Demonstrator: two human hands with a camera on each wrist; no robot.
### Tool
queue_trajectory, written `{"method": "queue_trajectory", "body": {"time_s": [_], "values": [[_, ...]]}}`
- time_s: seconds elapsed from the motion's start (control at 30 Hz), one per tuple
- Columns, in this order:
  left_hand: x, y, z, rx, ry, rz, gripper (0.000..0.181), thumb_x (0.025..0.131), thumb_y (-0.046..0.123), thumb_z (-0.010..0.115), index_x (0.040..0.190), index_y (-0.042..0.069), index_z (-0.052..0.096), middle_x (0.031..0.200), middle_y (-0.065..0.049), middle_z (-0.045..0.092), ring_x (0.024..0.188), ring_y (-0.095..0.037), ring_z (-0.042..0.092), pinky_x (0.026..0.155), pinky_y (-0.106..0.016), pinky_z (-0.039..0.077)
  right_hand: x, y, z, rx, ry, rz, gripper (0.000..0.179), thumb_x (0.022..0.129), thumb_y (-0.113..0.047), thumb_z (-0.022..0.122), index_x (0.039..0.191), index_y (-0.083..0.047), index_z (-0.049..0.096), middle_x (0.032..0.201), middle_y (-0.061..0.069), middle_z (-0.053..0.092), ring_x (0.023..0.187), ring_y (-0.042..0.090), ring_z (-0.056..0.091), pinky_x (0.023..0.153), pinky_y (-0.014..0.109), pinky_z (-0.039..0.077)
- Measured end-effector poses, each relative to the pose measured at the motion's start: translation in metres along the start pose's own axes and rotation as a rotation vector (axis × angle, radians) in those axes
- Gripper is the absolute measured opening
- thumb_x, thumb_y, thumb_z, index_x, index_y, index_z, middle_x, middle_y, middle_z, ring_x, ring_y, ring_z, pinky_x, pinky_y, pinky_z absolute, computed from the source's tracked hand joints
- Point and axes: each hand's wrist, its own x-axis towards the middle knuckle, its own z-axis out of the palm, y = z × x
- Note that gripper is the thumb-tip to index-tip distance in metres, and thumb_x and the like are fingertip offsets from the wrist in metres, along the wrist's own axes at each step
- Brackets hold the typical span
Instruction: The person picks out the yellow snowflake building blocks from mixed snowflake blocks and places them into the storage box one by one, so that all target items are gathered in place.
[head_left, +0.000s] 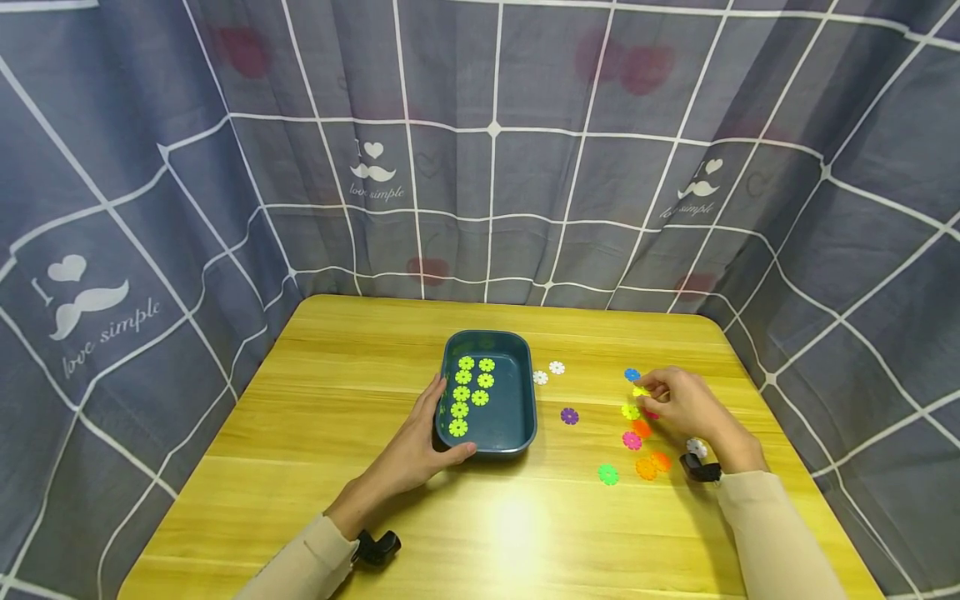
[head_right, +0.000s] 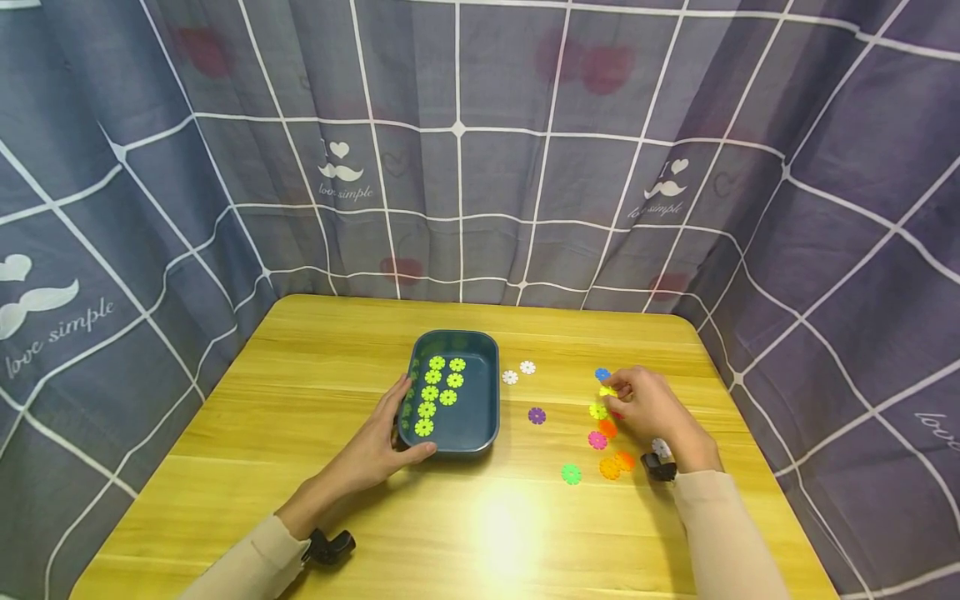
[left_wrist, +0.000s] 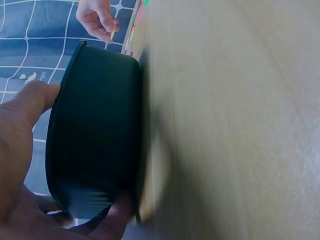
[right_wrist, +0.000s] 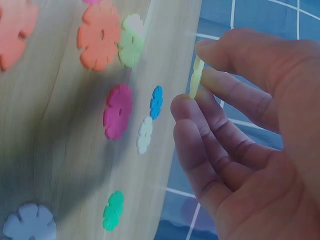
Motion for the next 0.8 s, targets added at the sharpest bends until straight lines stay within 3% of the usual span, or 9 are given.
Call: {"method": "queue_trajectory", "body": {"time_s": [0.3, 0.67, 0.8], "values": [[0.0, 0.001, 0.001, 0.002, 0.001, -0.003, 0.125, 0.1, 0.045, 0.094, 0.189, 0.014, 0.013, 0.199, -0.009, 0.007, 0.182, -0.046, 0.023, 0.141, -0.075, 0.032, 0.002, -0.011, 0.005, 0.012, -0.001, -0.014, 0.022, 0.101, -0.014, 0.09, 0.119, -0.001, 0.088, 0.098, 0.003, 0.074, 0.087, 0.01, 0.063, 0.077, 0.025, 0.056], [-0.001, 0.0, 0.002, 0.002, 0.003, -0.007, 0.125, 0.1, 0.045, 0.094, 0.189, 0.013, 0.012, 0.199, -0.01, 0.008, 0.182, -0.046, 0.023, 0.141, -0.074, 0.031, 0.003, -0.025, 0.011, 0.033, -0.026, -0.05, 0.02, 0.103, -0.009, 0.087, 0.122, -0.001, 0.087, 0.094, 0.001, 0.069, 0.082, 0.011, 0.055, 0.073, 0.024, 0.048], [0.0, 0.001, 0.001, 0.008, 0.005, -0.005, 0.126, 0.1, 0.045, 0.094, 0.189, 0.012, 0.012, 0.199, -0.011, 0.008, 0.182, -0.045, 0.023, 0.142, -0.073, 0.031, 0.005, -0.03, 0.013, 0.043, -0.032, -0.068, 0.019, 0.103, -0.009, 0.088, 0.121, -0.002, 0.087, 0.095, 0.0, 0.071, 0.082, 0.009, 0.057, 0.074, 0.024, 0.051]]}}
